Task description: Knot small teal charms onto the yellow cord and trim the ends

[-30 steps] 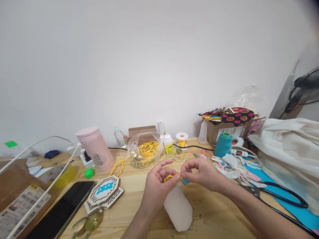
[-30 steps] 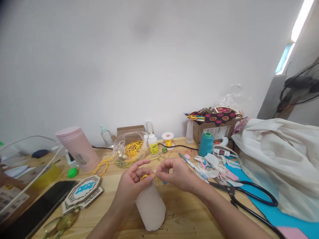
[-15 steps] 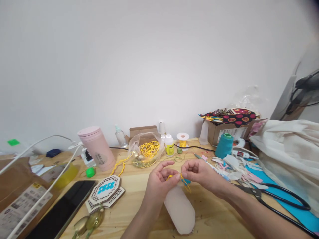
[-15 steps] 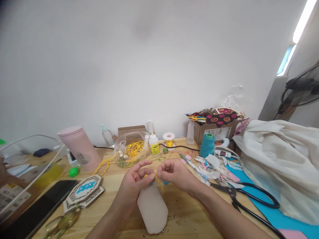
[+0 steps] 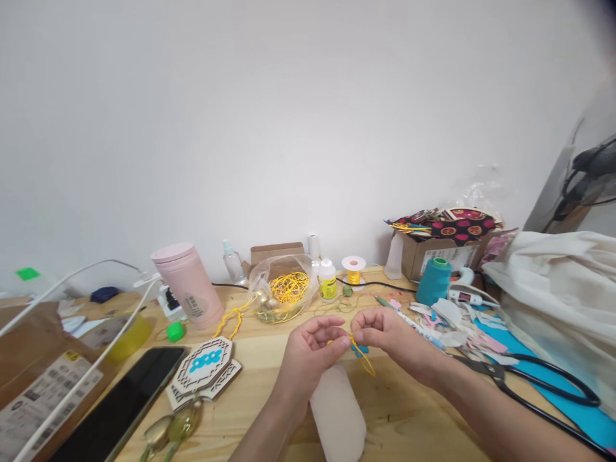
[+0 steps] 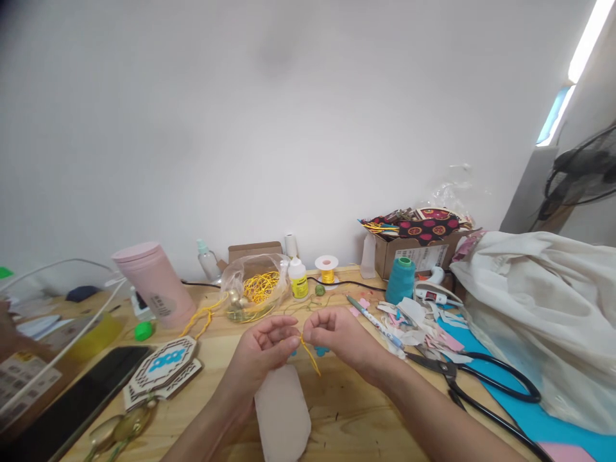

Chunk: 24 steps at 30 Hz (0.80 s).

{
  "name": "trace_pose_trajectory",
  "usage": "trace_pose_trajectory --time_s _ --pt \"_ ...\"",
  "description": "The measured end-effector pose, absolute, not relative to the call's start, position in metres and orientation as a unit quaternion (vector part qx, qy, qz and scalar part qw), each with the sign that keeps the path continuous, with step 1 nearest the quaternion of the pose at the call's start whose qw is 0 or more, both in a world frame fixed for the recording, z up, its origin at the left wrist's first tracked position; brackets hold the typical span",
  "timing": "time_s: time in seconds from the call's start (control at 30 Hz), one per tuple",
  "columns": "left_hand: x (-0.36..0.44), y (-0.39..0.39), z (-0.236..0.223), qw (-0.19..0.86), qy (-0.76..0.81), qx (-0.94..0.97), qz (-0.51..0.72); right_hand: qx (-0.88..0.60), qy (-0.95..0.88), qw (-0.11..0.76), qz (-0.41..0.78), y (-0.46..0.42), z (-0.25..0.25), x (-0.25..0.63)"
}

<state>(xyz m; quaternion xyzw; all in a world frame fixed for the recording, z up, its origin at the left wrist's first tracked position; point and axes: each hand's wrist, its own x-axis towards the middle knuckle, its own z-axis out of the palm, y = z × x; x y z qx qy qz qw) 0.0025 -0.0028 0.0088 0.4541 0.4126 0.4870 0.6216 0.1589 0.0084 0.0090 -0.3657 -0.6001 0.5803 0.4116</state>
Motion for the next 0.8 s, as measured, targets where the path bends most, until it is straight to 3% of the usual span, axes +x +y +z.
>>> trace_pose_trajectory --time_s 0.4,0.8 --pt "0.0025 -0.0061 0.0146 0.615 0.413 0.462 0.487 -0.364 -0.597 0.413 0.583 0.0084 0.0064 0.1572" --pt "0.0041 -0.0059 0.0121 0.596 0.428 0.467 0.494 -0.383 -0.659 0.409 0.502 0.0112 0.0058 0.1581"
